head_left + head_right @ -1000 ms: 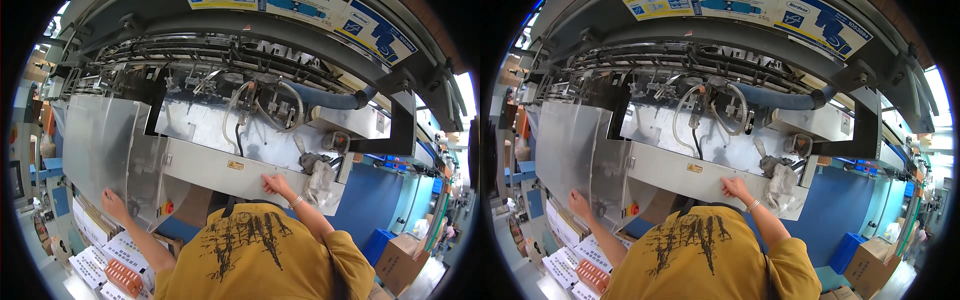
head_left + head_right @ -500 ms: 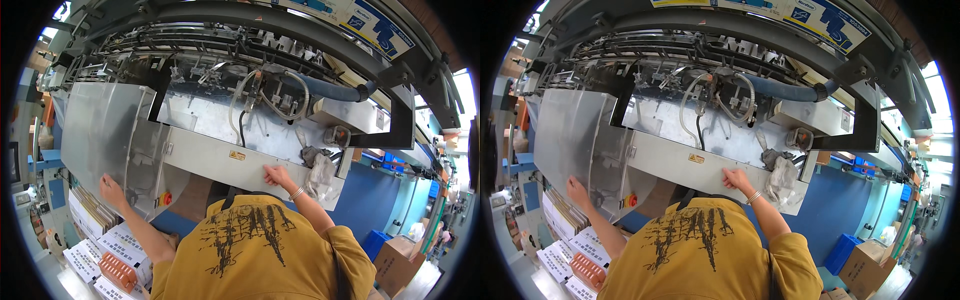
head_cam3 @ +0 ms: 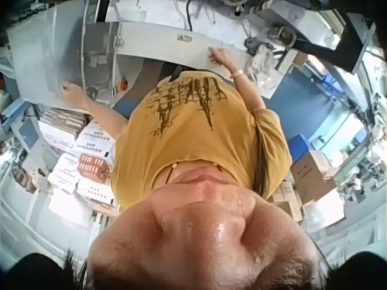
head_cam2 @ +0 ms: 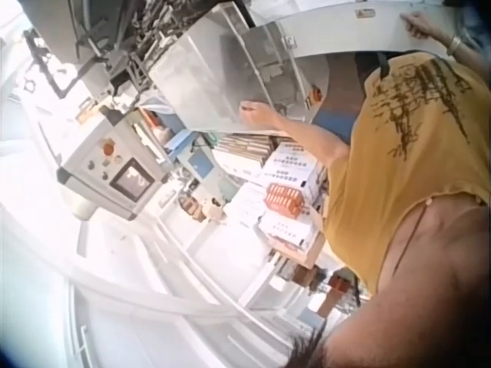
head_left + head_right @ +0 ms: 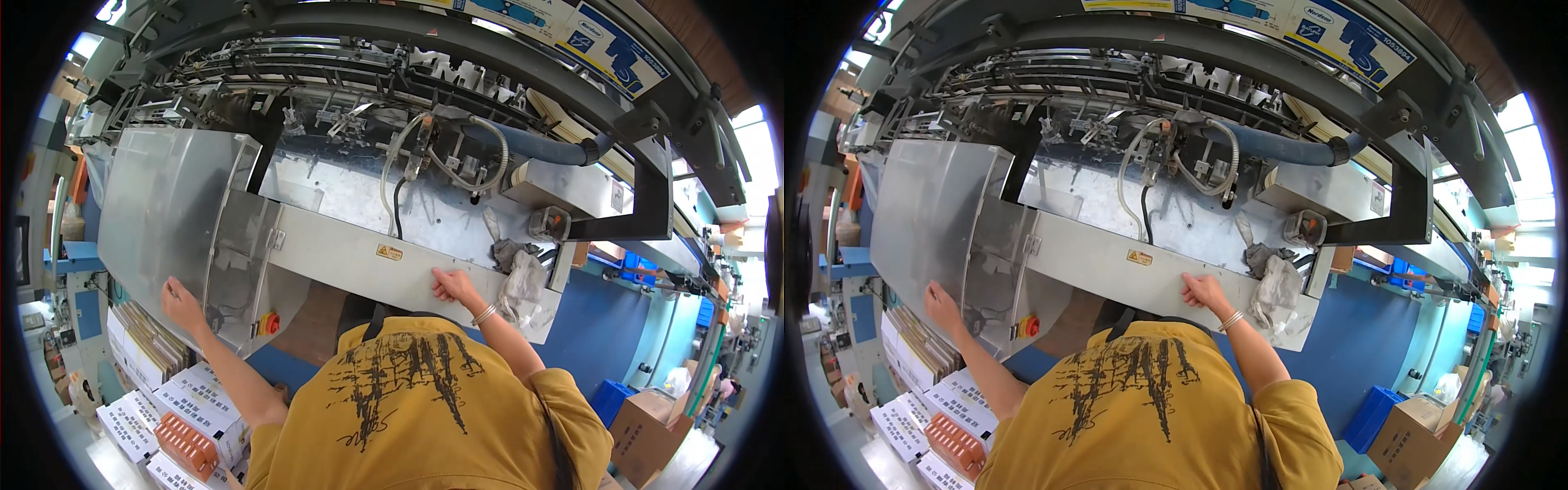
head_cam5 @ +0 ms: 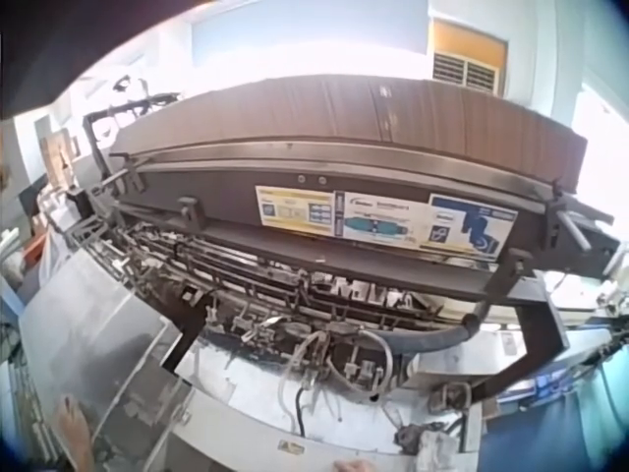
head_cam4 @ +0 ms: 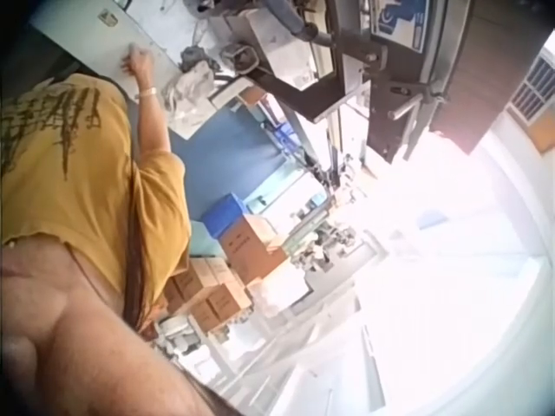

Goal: Maintain and adjust internal components of an industrial packaging machine.

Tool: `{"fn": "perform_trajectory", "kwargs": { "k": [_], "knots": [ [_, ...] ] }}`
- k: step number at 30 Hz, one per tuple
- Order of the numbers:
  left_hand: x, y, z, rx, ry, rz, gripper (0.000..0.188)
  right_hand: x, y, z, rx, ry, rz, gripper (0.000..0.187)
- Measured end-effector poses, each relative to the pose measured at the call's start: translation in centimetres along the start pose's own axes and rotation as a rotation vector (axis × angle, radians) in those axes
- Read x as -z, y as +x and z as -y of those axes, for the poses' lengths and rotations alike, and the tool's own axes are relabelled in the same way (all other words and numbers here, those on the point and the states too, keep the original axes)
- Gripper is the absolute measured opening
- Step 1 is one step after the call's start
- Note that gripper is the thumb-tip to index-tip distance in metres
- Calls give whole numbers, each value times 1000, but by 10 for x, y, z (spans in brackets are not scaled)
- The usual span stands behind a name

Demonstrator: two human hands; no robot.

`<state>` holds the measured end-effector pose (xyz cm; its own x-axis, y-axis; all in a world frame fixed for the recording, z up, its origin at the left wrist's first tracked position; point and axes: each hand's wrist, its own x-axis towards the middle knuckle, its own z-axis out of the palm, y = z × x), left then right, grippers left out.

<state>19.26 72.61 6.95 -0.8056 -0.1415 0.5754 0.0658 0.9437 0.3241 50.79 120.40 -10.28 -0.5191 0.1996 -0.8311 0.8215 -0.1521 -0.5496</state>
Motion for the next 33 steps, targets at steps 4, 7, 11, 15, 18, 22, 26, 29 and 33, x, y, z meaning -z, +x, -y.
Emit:
{"fn": "perform_trajectory", "kwargs": {
  "k": [4, 7, 11, 15, 18, 22, 26, 29, 33],
  "knots": [
    [2, 1, -4, 10, 0, -6, 35, 0, 0, 0, 2, -14, -11, 54],
    [2, 1, -5, 20, -23, -11, 36, 0, 0, 0, 6, -19, -14, 54],
    [2, 0, -4, 33, 6, -13, 36, -1, 0, 1, 3, -8, -7, 54],
    [0, 2, 0, 24, -22, 8, 36, -1, -1, 1, 7, -14, -17, 52],
    [-1, 2, 1, 28, -15, 8, 36, -1, -1, 1, 10, -15, -19, 52],
    [-1, 1, 0, 2, -23, -15, 36, -1, 1, 1, 6, -37, -36, 53],
    [0, 2, -1, 7, -30, 6, 37, -2, 2, 0, -3, -13, -33, 52],
    [0, 2, -1, 6, -58, 9, 38, -2, 1, 1, -19, 2, -25, 51],
    [0, 1, 0, 13, -21, 20, 38, -1, -2, 2, -14, 21, -23, 51]
  ]
}}
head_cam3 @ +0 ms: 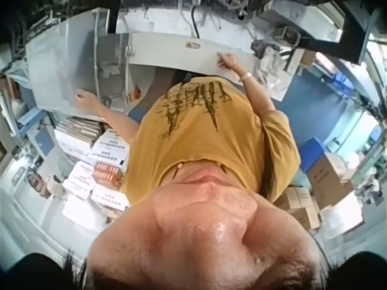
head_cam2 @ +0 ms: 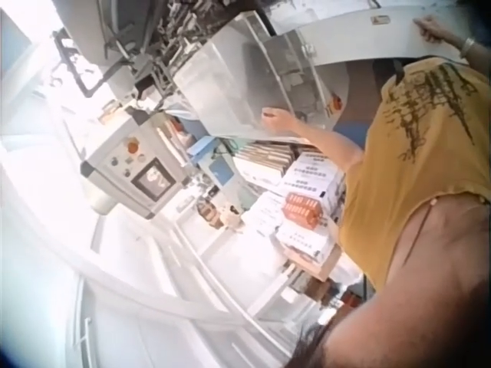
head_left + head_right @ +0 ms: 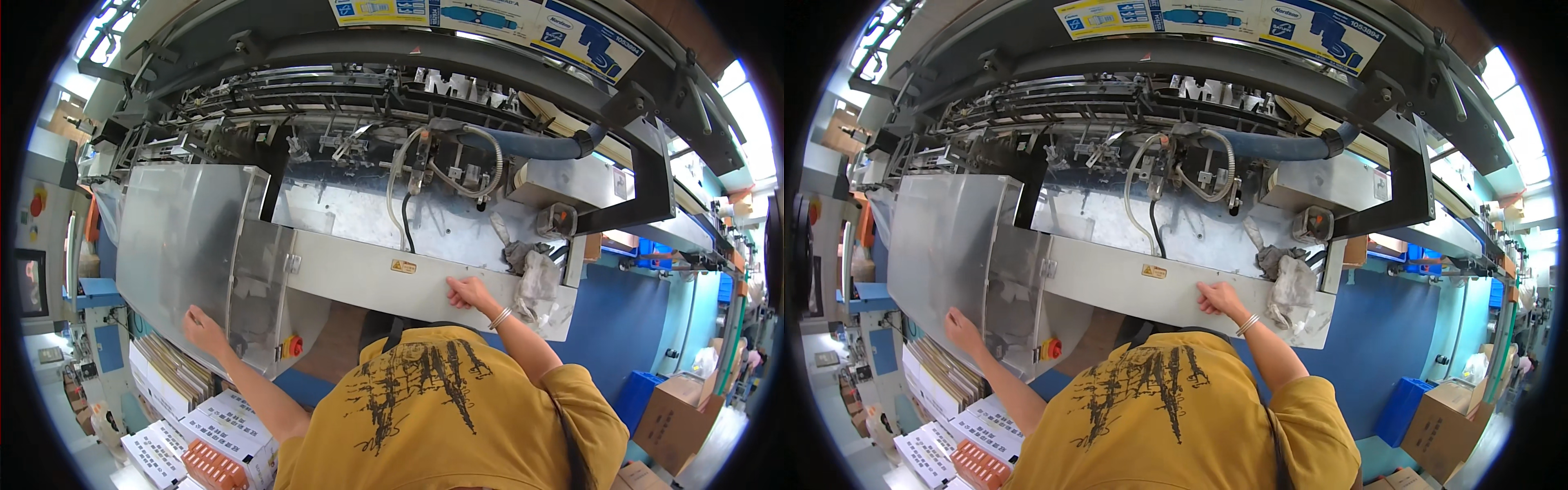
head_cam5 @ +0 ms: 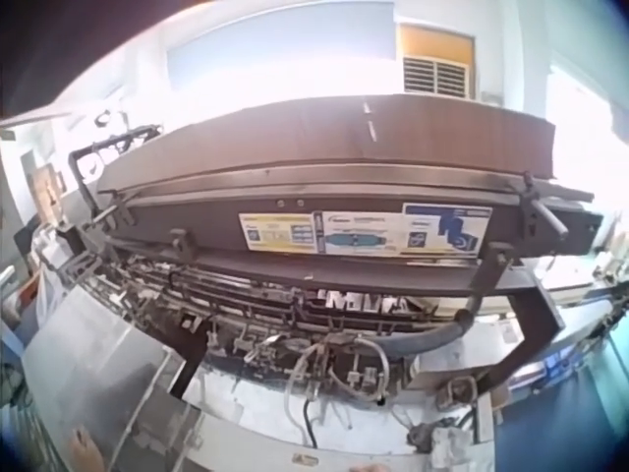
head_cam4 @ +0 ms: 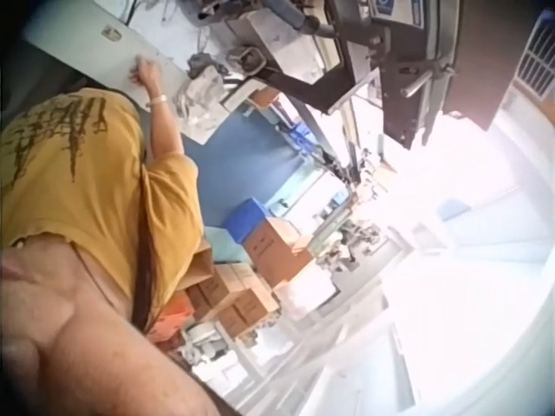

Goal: Maintain and adjust internal components of an industrial packaging machine.

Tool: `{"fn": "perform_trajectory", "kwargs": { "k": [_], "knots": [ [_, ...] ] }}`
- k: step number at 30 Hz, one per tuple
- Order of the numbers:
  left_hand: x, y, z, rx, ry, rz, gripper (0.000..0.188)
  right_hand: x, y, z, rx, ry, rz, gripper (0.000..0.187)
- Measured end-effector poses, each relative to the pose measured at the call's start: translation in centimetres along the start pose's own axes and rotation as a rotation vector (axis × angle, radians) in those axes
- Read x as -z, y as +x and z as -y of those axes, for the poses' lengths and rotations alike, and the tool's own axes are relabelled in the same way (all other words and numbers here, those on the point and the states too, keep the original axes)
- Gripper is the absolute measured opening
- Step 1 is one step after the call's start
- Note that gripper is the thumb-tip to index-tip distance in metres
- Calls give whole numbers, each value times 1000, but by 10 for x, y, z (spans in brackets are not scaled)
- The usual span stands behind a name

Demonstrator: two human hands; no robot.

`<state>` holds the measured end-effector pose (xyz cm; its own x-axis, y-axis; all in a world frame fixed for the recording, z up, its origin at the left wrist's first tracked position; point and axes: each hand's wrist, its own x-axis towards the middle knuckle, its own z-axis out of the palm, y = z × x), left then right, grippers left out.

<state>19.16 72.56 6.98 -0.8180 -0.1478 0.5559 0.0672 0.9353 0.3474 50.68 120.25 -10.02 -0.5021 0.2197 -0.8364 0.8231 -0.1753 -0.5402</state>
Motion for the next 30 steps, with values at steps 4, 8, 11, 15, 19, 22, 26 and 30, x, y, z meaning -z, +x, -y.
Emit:
{"fn": "perform_trajectory", "kwargs": {
  "k": [4, 8, 11, 15, 19, 22, 26, 30],
  "knots": [
    [-1, 0, 0, 21, -19, 2, 37, 0, -1, 1, 11, -11, -18, 51],
    [-1, 0, 1, -8, -17, 4, 36, 0, 0, -1, 6, 17, 0, 51],
    [-1, 0, 1, -65, -12, -36, 37, 1, 1, -3, 7, 20, 4, 52],
    [-1, 0, -2, -57, -17, -45, 37, 1, 3, -5, 19, 24, 10, 52],
    [1, 0, -7, -27, -44, -19, 37, 2, 5, -5, 20, -11, -11, 53],
    [2, -1, -8, -47, -12, -31, 38, 2, 5, -5, 12, 10, -3, 50],
    [0, 0, -5, -45, -8, -19, 39, 3, 4, -5, 21, 34, 8, 50],
    [-2, 0, 0, -24, 2, -8, 39, 3, 3, -4, 12, 27, 12, 50]
  ]
}}
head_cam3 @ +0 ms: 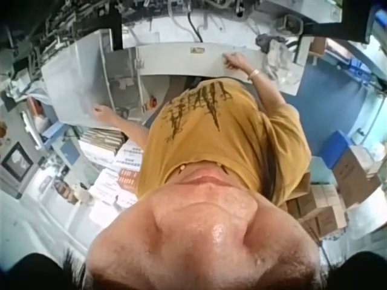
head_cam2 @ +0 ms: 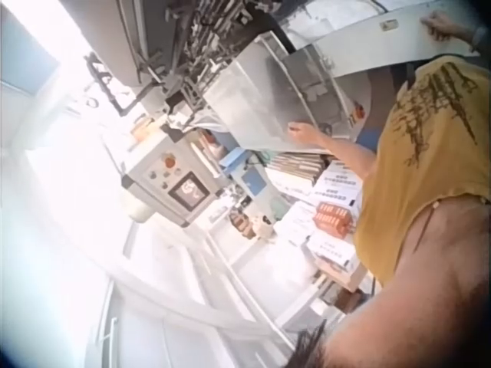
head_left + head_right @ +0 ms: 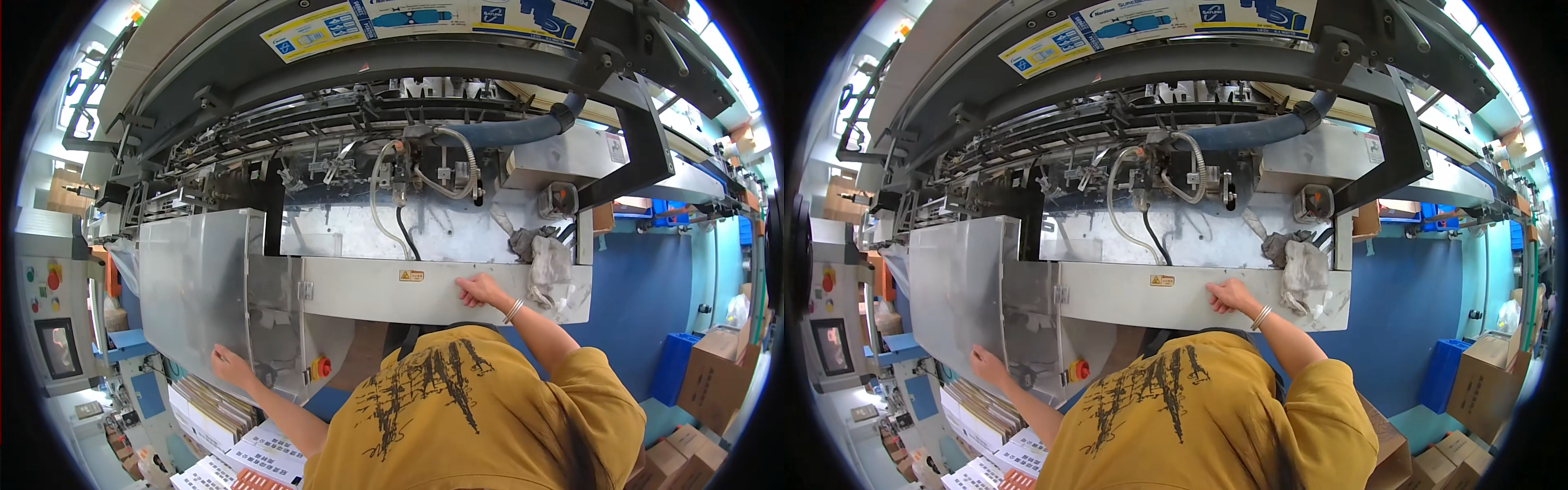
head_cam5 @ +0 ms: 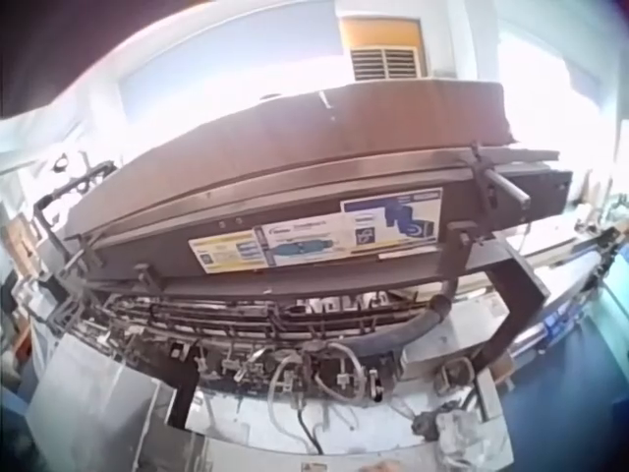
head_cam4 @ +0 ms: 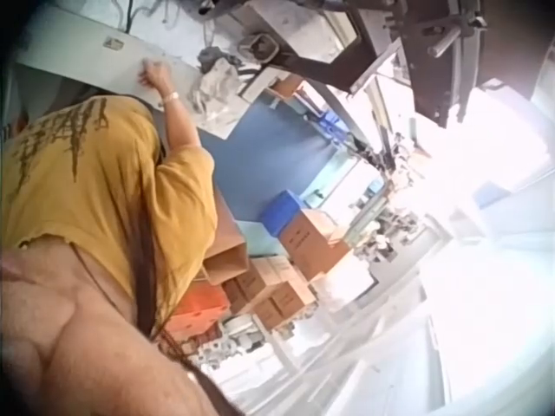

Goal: Maintain and adjust internal components of an industrial packaging machine.

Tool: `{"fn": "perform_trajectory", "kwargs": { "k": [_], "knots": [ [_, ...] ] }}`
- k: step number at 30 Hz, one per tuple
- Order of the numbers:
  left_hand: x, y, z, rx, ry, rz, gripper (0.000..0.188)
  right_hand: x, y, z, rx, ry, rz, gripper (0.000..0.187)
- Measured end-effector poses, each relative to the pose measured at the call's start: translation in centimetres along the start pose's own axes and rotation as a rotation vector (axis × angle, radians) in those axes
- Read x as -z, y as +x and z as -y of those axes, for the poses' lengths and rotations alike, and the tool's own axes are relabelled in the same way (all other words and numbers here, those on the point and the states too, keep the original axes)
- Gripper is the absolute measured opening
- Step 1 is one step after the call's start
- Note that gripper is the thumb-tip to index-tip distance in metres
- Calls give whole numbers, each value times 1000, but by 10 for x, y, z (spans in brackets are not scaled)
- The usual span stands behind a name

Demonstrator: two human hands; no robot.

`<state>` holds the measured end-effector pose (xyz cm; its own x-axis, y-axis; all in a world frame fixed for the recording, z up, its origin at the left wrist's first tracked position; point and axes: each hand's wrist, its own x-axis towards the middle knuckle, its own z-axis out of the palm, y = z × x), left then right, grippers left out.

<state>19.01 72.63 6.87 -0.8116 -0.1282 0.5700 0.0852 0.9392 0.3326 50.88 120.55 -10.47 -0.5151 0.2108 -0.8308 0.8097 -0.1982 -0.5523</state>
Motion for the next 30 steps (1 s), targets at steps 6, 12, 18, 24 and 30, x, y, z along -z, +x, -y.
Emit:
{"fn": "perform_trajectory", "kwargs": {
  "k": [6, 12, 18, 24, 30],
  "knots": [
    [-3, -1, 3, -27, 13, -34, 37, 1, -3, 1, 18, 4, -10, 51],
    [-3, -1, 5, -46, 26, -38, 36, 1, -3, -1, 29, 12, -10, 51],
    [-3, -1, 4, -59, 19, -33, 36, 2, -4, 0, 32, 30, -1, 52],
    [0, -2, -1, -57, 47, -18, 37, 2, -1, 0, 21, 28, 6, 52],
    [3, -4, -5, 3, 41, 16, 39, 1, -2, 0, 12, 15, 11, 53]
  ]
}}
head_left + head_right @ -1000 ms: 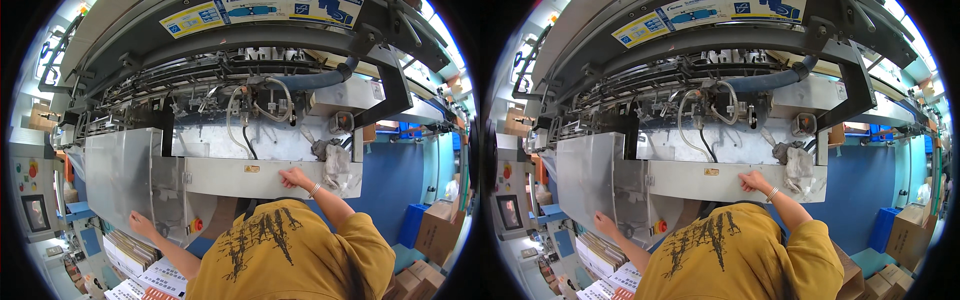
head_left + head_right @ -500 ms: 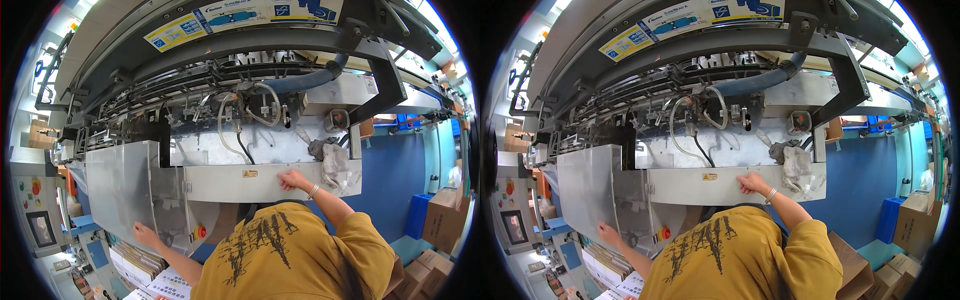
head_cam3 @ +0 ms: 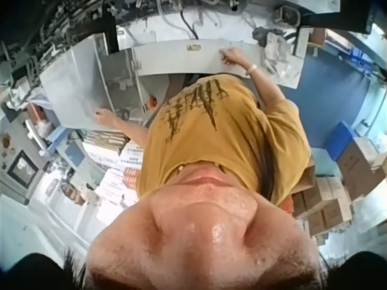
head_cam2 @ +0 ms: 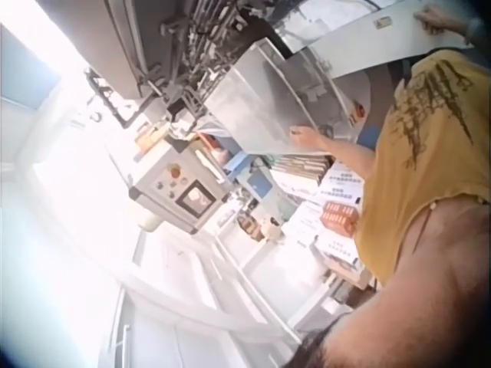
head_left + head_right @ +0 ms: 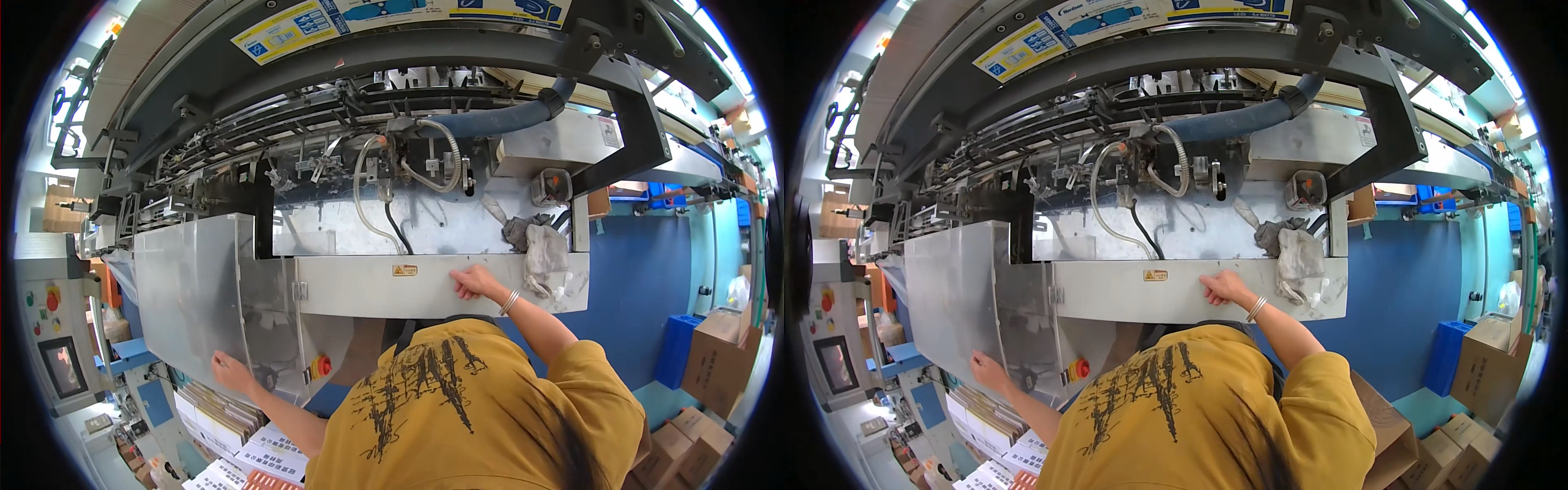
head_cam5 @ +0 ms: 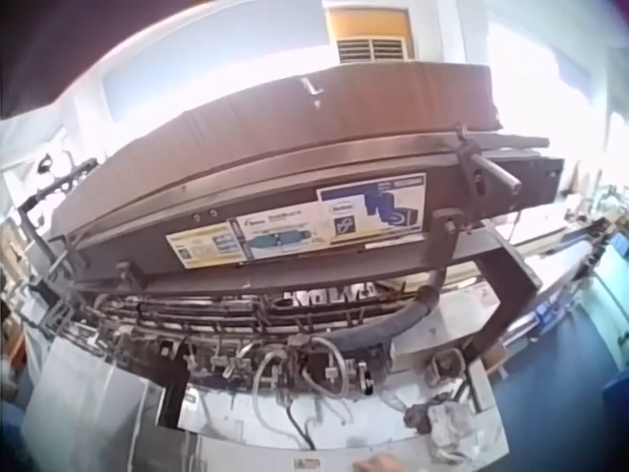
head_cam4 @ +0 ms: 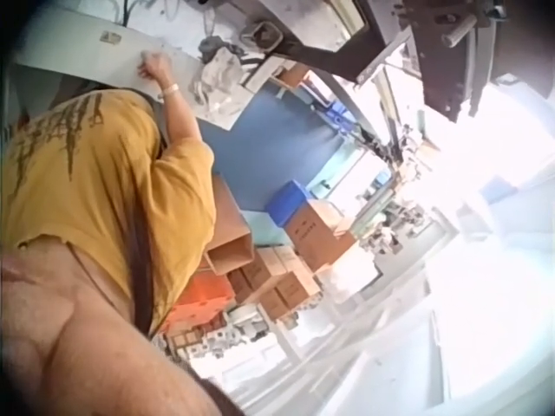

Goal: Maintain and adjust internal components of an industrial packaging machine.

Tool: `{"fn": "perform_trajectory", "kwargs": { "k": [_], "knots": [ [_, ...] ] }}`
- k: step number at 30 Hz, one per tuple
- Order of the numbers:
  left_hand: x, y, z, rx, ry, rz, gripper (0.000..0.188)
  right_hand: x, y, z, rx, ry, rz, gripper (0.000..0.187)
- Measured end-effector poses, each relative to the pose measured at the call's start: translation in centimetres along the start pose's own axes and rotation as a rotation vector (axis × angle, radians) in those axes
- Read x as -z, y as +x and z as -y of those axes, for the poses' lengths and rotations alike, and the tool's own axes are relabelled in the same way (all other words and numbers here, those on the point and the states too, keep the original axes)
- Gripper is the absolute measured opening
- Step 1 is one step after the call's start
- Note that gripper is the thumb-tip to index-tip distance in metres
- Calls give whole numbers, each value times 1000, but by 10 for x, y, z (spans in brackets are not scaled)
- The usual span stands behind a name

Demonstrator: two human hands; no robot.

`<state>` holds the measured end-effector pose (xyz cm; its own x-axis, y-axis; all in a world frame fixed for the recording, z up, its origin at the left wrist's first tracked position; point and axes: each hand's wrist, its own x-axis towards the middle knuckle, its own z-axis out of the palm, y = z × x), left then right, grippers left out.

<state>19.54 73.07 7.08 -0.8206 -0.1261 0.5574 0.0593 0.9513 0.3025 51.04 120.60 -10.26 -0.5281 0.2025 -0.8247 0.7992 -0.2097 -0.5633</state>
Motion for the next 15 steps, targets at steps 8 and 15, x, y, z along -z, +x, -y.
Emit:
{"fn": "perform_trajectory", "kwargs": {
  "k": [8, 15],
  "knots": [
    [-6, 3, 8, -38, -17, -47, 36, 2, -3, 5, 0, -19, -8, 52],
    [-8, 3, 16, -95, 1, -61, 33, 1, -1, 4, 0, -19, 0, 52]
  ]
}}
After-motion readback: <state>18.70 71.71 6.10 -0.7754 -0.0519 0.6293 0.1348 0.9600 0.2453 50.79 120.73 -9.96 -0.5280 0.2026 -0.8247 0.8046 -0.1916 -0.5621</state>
